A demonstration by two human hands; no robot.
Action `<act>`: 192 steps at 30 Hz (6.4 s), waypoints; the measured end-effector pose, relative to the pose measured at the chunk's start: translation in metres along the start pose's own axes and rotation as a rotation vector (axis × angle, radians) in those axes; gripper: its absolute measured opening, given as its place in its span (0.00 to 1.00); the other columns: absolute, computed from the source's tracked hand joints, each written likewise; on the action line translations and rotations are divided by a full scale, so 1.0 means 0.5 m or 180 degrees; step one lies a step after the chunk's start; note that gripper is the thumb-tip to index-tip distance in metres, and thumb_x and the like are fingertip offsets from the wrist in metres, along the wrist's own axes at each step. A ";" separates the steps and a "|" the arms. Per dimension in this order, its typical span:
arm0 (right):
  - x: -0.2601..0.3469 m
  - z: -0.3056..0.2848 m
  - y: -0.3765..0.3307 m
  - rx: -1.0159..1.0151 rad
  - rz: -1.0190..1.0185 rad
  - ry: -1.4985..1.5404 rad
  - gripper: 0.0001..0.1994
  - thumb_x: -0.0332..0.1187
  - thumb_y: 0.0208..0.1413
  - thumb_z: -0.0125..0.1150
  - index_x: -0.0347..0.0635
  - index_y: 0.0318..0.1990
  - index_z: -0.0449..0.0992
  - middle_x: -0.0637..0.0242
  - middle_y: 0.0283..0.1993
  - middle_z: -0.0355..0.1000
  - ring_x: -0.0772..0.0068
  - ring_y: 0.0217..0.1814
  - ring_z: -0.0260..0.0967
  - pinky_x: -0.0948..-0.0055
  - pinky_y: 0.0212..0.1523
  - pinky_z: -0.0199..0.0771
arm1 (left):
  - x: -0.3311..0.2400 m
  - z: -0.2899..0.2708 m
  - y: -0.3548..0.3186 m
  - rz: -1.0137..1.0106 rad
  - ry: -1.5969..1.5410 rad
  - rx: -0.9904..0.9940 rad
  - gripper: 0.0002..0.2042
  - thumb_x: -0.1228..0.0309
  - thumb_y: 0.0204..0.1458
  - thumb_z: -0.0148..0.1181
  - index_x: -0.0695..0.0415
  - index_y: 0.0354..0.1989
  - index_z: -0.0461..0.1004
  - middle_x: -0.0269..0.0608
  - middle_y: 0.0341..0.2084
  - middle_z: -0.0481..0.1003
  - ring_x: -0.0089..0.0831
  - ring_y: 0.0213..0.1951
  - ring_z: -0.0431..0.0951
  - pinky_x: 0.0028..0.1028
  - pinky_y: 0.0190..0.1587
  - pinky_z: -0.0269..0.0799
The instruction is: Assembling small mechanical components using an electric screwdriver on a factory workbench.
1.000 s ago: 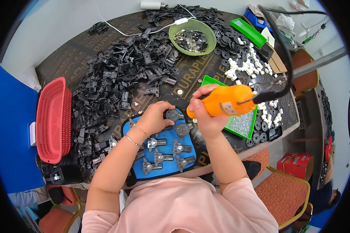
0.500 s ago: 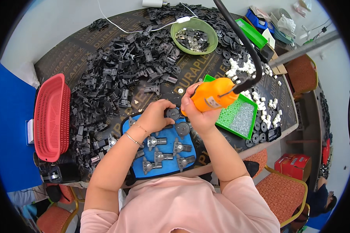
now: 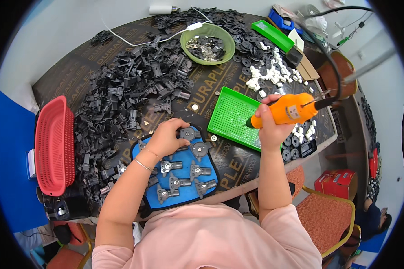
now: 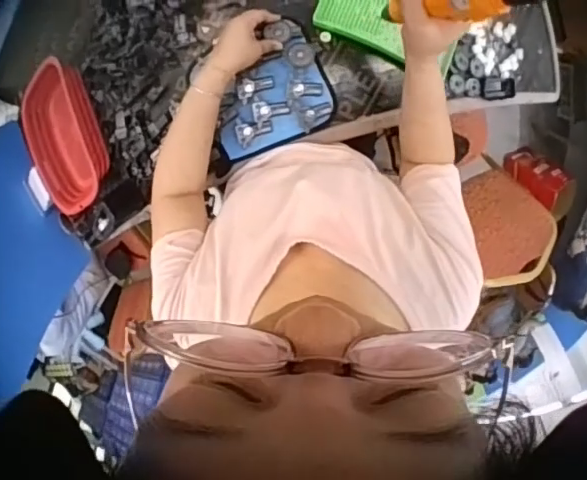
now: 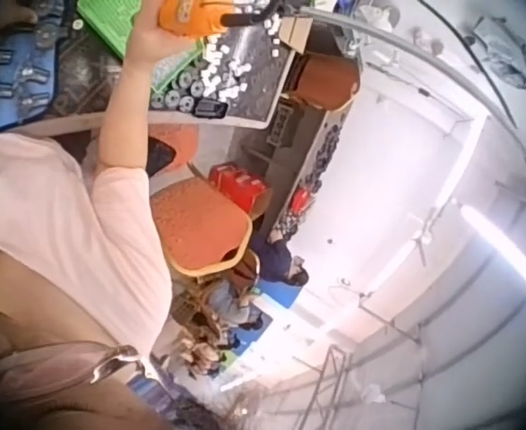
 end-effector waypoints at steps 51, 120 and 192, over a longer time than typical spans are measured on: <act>-0.011 -0.031 -0.017 -0.0175 0.0119 -0.0292 0.14 0.15 0.48 0.53 0.36 0.43 0.64 0.61 0.31 0.67 0.75 0.24 0.66 0.76 0.28 0.69 | 0.012 0.003 -0.001 -0.0026 -0.0242 -0.0005 0.23 0.79 0.35 0.70 0.61 0.45 0.74 0.41 0.41 0.74 0.35 0.40 0.76 0.28 0.43 0.74; -0.037 -0.041 -0.015 -0.0320 0.0062 -0.0330 0.12 0.17 0.48 0.57 0.36 0.39 0.65 0.64 0.28 0.67 0.77 0.23 0.67 0.79 0.26 0.70 | -0.009 0.004 -0.010 -0.0022 -0.0277 -0.0032 0.24 0.81 0.38 0.68 0.64 0.48 0.72 0.43 0.47 0.71 0.36 0.46 0.75 0.28 0.49 0.74; 0.017 0.191 -0.082 0.0496 0.0418 0.1028 0.14 0.19 0.49 0.52 0.38 0.44 0.63 0.59 0.36 0.65 0.73 0.24 0.65 0.71 0.28 0.69 | -0.030 -0.006 -0.050 0.0942 0.1003 -0.1243 0.07 0.71 0.33 0.71 0.53 0.20 0.77 0.28 0.38 0.78 0.32 0.49 0.71 0.41 0.58 0.53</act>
Point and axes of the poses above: each hand's wrist, its own y-axis towards the middle knuckle, its own z-axis out of the palm, x = y × z, the point moved 3 cm from there along y, towards the middle knuckle
